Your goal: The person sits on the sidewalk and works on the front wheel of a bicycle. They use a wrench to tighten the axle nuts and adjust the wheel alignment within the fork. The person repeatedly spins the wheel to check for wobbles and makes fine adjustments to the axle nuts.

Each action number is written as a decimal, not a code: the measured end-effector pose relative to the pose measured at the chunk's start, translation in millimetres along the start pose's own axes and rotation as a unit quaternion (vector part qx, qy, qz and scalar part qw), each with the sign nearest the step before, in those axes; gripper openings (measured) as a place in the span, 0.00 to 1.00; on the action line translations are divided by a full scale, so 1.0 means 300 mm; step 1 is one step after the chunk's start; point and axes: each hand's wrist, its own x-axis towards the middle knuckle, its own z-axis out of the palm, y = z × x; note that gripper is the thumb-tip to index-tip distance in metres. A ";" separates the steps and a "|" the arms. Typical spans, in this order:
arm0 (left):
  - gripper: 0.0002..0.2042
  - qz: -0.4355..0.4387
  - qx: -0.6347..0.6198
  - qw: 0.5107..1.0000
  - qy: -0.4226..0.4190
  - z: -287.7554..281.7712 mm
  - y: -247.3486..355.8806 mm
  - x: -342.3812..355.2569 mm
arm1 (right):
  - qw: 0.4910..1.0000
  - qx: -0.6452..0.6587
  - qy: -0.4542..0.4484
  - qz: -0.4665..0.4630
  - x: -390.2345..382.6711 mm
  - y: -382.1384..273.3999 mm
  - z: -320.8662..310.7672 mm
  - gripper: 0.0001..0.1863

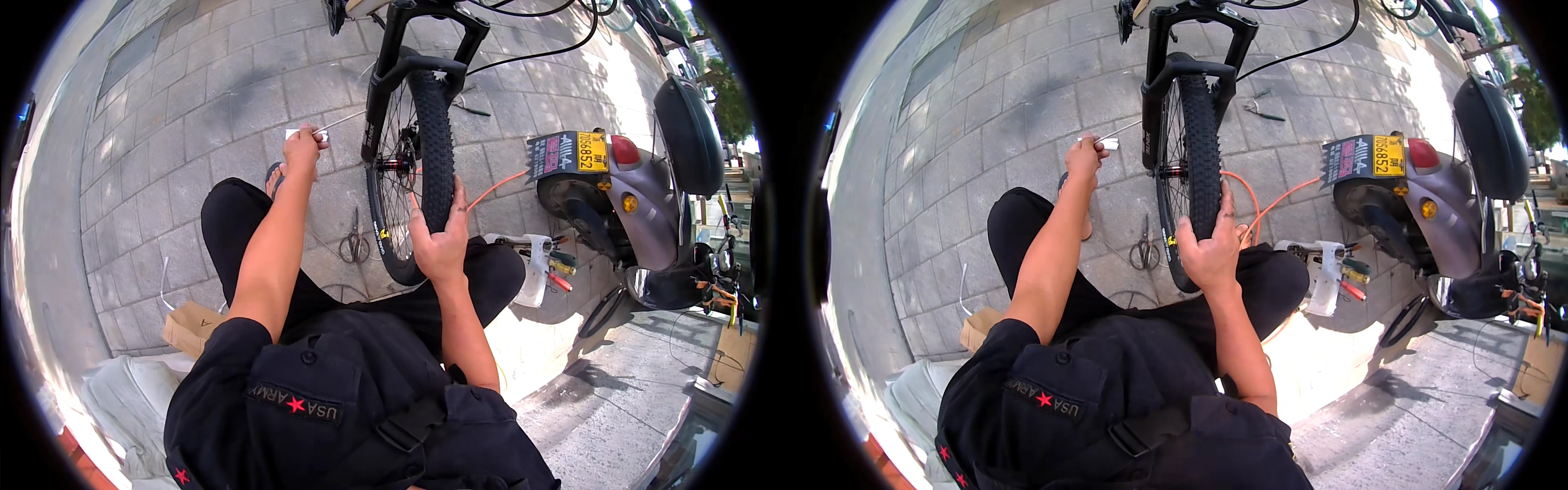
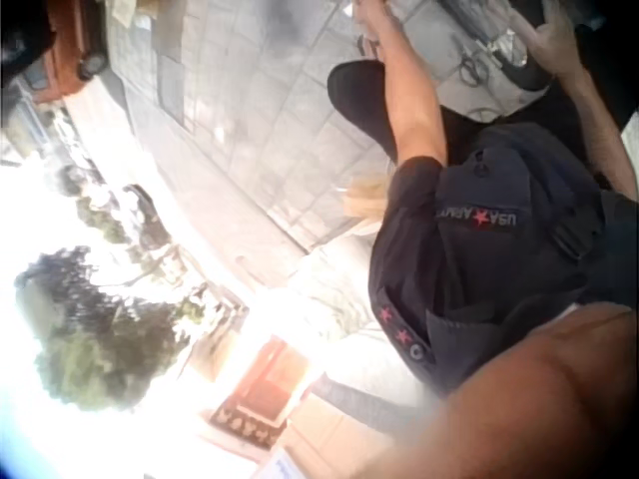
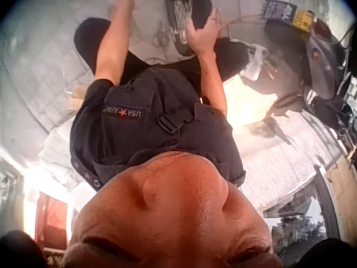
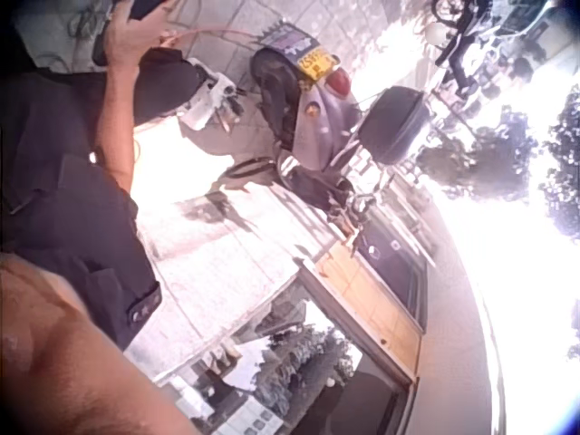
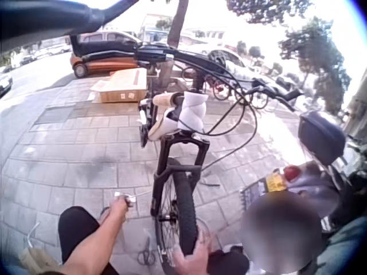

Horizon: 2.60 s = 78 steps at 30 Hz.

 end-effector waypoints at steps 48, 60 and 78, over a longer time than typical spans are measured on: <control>0.17 0.548 0.747 0.368 0.085 0.273 1.710 -0.573 | 0.994 -0.001 0.105 -0.021 -0.055 0.048 -0.047 0.30; 0.39 0.464 0.770 0.435 -0.041 0.283 1.721 -0.671 | 0.985 0.023 0.155 -0.073 -0.049 0.060 -0.037 0.31; 0.25 0.547 0.750 0.357 0.104 0.240 1.680 -0.568 | 0.994 0.019 -0.061 0.094 -0.055 0.015 -0.162 0.28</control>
